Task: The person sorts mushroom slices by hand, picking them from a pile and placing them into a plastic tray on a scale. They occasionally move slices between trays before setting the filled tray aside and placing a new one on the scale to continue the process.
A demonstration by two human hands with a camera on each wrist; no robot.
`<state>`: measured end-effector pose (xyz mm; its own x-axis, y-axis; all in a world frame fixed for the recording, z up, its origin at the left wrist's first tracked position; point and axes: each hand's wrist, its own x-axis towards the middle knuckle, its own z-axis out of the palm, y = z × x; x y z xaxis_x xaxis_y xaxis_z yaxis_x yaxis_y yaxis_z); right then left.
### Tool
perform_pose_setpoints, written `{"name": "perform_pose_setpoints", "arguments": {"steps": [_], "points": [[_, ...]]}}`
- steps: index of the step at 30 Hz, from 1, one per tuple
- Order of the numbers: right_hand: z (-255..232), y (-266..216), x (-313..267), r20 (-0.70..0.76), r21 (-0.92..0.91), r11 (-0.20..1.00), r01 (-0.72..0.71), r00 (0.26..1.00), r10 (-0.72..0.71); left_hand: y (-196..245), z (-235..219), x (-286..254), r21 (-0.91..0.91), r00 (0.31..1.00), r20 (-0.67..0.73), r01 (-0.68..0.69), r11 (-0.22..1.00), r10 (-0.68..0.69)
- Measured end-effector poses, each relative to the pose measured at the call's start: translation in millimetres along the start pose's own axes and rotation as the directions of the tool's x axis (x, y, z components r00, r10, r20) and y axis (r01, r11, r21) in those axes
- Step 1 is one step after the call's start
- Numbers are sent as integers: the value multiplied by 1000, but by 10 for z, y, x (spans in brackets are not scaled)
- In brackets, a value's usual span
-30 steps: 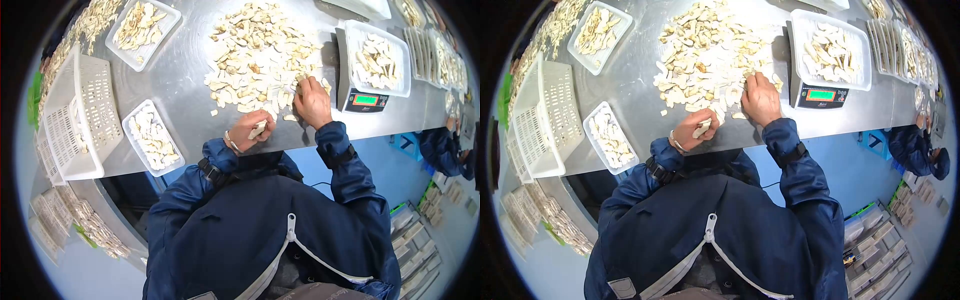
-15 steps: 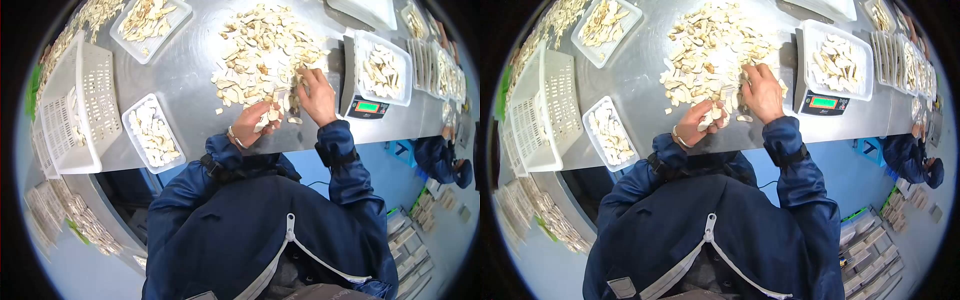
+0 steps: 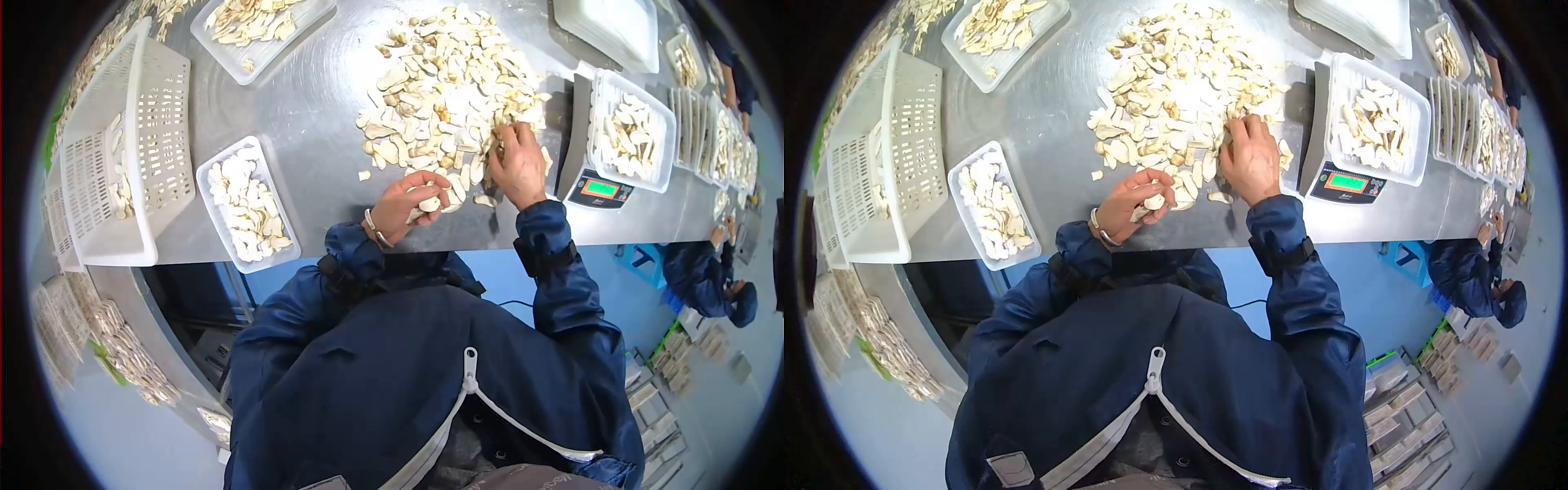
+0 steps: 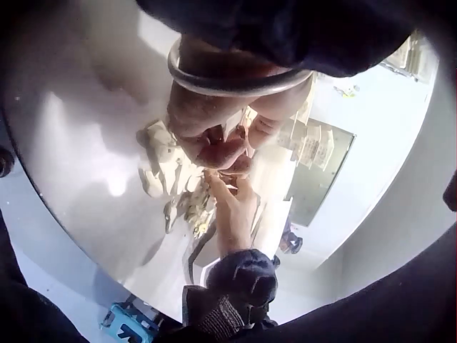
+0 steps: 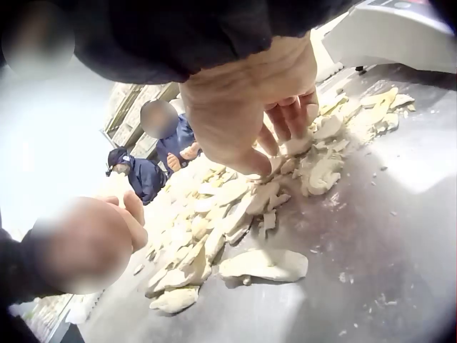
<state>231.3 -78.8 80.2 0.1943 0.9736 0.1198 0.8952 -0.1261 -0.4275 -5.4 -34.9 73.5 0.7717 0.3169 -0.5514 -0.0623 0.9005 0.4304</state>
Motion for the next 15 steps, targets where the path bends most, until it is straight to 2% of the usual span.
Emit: {"name": "perform_pose_setpoints", "arguments": {"steps": [5, 8, 11, 14, 15], "points": [[70, 36, -2, -14, -25, 1000, 15, 1000, -15, -33, -68, 38, -15, 1000, 26, -6, 1000, 6], [-21, 3, -31, -20, 34, 999, -43, 999, 43, -69, -105, 65, 8, 1000, 25, -16, 1000, 16], [-299, -137, -76, -53, 8, 1000, -10, 999, 10, 117, 153, -20, 133, 997, -80, 0, 991, 10], [-562, -478, -45, 240, 312, 950, 11, 967, -90, 184, 375, 2, -204, 992, -123, 12, 979, -37], [-547, -504, 7, 274, 365, 929, -58, 961, -48, 201, 372, 13, -233, 997, -66, 20, 972, -36]]}}
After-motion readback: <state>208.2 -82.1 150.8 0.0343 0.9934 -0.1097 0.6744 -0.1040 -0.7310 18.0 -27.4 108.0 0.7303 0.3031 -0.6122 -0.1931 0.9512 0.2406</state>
